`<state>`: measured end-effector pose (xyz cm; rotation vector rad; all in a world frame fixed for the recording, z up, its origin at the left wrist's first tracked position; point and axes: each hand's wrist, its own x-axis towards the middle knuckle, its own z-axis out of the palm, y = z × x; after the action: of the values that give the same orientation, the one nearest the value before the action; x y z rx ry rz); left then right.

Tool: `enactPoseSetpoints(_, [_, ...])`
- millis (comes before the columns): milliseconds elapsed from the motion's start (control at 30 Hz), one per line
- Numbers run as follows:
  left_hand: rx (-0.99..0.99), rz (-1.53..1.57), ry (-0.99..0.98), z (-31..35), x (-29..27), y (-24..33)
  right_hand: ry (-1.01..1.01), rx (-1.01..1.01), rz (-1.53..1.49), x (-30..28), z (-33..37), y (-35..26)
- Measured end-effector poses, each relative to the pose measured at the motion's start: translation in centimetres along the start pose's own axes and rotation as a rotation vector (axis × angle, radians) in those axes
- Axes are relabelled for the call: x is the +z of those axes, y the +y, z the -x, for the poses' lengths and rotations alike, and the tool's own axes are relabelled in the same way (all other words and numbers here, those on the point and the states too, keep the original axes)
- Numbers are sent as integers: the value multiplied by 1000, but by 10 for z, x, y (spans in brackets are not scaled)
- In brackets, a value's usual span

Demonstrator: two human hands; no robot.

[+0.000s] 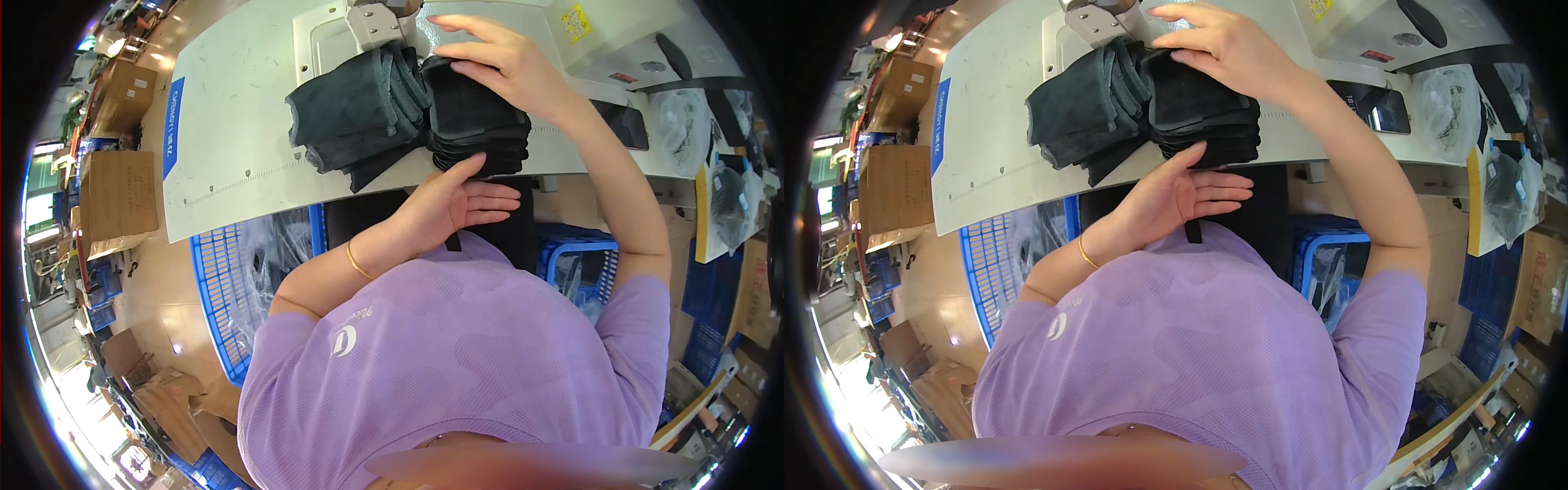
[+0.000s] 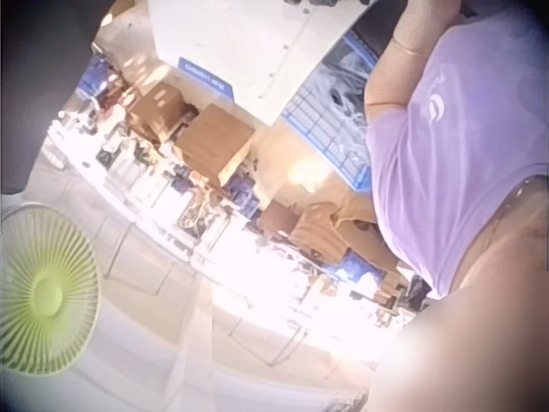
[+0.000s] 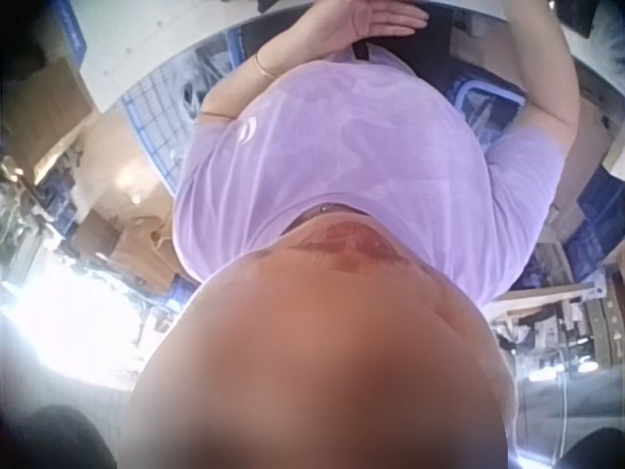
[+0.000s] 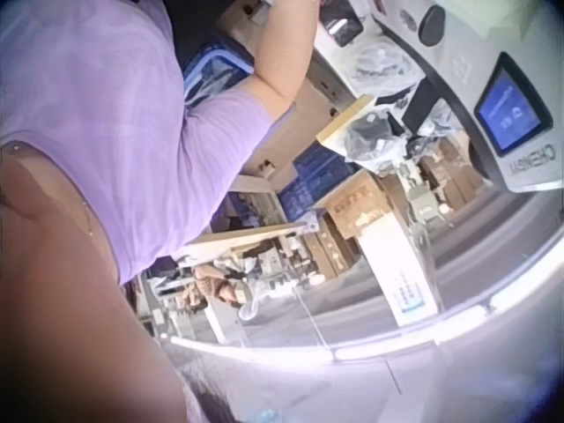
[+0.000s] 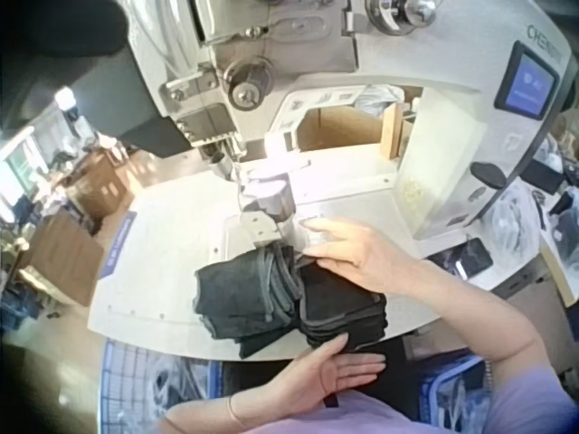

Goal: Sewing and organizing black fabric/leather components for shoe manufacturing using an industrial sewing machine.

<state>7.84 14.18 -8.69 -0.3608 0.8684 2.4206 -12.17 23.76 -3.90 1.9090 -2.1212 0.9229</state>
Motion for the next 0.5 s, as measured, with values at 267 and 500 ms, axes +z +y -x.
enactPoseSetpoints(267, [-43, 30, -22, 7, -8, 3, 375, 55, -27, -48, 6, -25])
enactPoseSetpoints(500, [-17, 131, -82, 6, -8, -1, 72, -59, 32, -40, 45, -55])
